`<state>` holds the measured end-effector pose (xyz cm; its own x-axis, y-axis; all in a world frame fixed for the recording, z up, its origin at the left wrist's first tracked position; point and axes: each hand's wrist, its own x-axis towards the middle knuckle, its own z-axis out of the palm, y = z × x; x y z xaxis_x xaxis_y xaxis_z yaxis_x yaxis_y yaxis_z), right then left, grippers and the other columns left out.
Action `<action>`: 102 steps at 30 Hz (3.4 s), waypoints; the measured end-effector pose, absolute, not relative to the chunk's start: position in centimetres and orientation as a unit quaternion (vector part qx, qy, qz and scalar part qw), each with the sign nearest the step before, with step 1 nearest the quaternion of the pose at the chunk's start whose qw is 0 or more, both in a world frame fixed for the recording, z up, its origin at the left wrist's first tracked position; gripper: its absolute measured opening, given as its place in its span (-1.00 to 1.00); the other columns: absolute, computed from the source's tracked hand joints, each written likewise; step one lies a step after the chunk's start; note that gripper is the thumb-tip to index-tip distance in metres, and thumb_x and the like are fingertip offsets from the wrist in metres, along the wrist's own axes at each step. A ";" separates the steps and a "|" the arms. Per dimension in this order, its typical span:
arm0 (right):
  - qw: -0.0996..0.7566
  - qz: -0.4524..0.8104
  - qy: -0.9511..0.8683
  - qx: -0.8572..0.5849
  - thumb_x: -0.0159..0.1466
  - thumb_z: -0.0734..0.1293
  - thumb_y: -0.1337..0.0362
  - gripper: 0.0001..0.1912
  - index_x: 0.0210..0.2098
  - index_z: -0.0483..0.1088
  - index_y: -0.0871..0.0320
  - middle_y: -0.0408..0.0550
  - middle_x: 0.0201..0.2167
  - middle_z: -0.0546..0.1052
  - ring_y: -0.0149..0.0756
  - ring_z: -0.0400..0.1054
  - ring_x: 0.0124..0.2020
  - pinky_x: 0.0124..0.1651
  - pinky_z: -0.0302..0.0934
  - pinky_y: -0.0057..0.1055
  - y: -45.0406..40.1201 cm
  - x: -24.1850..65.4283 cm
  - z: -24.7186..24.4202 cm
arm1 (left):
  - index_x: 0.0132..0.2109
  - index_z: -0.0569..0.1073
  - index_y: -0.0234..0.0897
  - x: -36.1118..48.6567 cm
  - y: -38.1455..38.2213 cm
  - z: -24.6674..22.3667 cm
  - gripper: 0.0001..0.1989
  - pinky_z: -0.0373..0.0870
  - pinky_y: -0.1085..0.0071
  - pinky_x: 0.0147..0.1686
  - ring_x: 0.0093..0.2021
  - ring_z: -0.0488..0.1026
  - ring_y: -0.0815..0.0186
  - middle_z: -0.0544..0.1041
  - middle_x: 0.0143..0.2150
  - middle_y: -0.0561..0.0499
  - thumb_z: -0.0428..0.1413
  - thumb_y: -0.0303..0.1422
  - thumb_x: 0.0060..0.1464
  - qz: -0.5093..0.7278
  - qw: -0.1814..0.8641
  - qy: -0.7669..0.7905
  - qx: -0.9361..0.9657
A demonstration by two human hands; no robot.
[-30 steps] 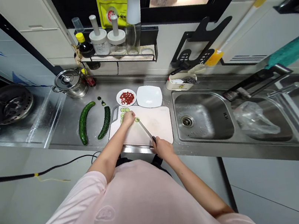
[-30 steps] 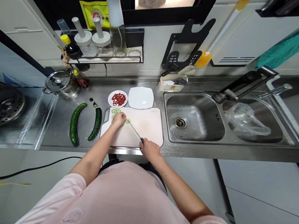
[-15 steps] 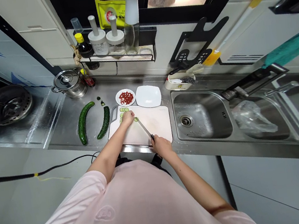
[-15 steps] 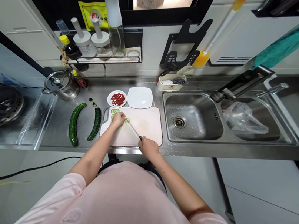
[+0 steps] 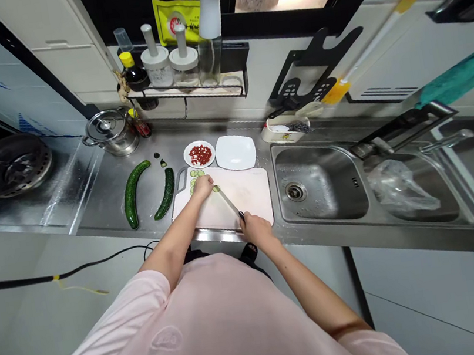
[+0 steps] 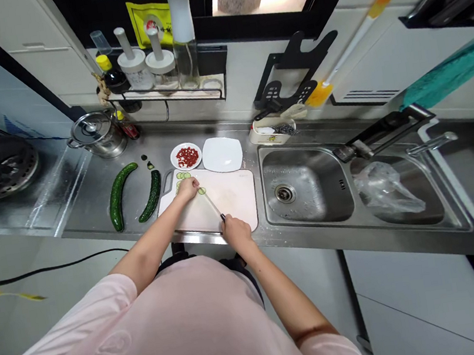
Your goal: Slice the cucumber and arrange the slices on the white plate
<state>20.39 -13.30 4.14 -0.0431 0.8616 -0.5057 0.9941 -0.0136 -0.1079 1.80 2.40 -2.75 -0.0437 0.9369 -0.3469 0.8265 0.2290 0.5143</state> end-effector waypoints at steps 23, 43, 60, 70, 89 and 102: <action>0.166 -0.239 0.682 0.671 0.36 0.02 0.10 -0.64 -0.12 0.30 0.17 0.10 -0.26 0.52 -0.11 0.43 -0.19 -0.23 0.19 -0.33 -15.0 21.9 5.0 | -0.29 0.49 -0.21 1.8 2.5 -2.8 -0.87 0.31 0.44 -0.14 -0.20 0.43 0.31 0.53 -0.22 -0.01 0.15 -0.46 -0.07 0.085 0.327 0.711 0.616; 0.167 -0.237 0.682 0.671 0.36 0.04 0.15 -0.66 -0.07 0.29 0.19 0.13 -0.20 0.51 -0.13 0.41 -0.14 -0.16 0.18 -0.31 -13.1 20.5 4.9 | -0.32 0.48 -0.20 1.8 2.4 -2.5 -0.89 0.32 0.45 -0.14 -0.18 0.44 0.30 0.53 -0.21 0.01 0.16 -0.44 -0.09 0.084 0.325 0.713 0.616; 0.169 -0.241 0.676 0.676 0.35 0.05 0.16 -0.66 -0.06 0.30 0.19 0.12 -0.18 0.50 -0.16 0.40 -0.12 -0.13 0.18 -0.33 -12.9 20.5 5.2 | -0.32 0.48 -0.21 1.7 2.6 -3.1 -0.90 0.31 0.45 -0.12 -0.18 0.45 0.31 0.54 -0.23 0.02 0.15 -0.44 -0.08 0.085 0.312 0.707 0.628; 0.169 -0.243 0.674 0.677 0.36 0.05 0.15 -0.66 -0.05 0.29 0.19 0.11 -0.18 0.50 -0.17 0.40 -0.12 -0.14 0.18 -0.35 -13.0 20.4 5.3 | -0.33 0.47 -0.19 1.6 2.7 -3.3 -0.90 0.31 0.45 -0.12 -0.18 0.45 0.31 0.55 -0.22 0.04 0.17 -0.42 -0.09 0.087 0.321 0.715 0.615; 0.167 -0.243 0.679 0.672 0.35 0.05 0.15 -0.67 -0.08 0.29 0.18 0.12 -0.21 0.50 -0.14 0.41 -0.14 -0.15 0.18 -0.32 -13.8 21.1 5.0 | -0.30 0.50 -0.21 1.6 2.7 -3.3 -0.86 0.32 0.47 -0.14 -0.19 0.45 0.31 0.54 -0.23 0.01 0.16 -0.46 -0.09 0.086 0.319 0.711 0.621; 0.176 -0.252 0.673 0.673 0.36 0.04 0.13 -0.67 -0.10 0.29 0.17 0.10 -0.22 0.51 -0.15 0.42 -0.15 -0.17 0.17 -0.33 -14.6 21.5 5.6 | -0.30 0.50 -0.22 1.6 2.8 -3.4 -0.87 0.32 0.48 -0.16 -0.20 0.45 0.32 0.54 -0.23 0.01 0.15 -0.45 -0.08 0.081 0.321 0.711 0.621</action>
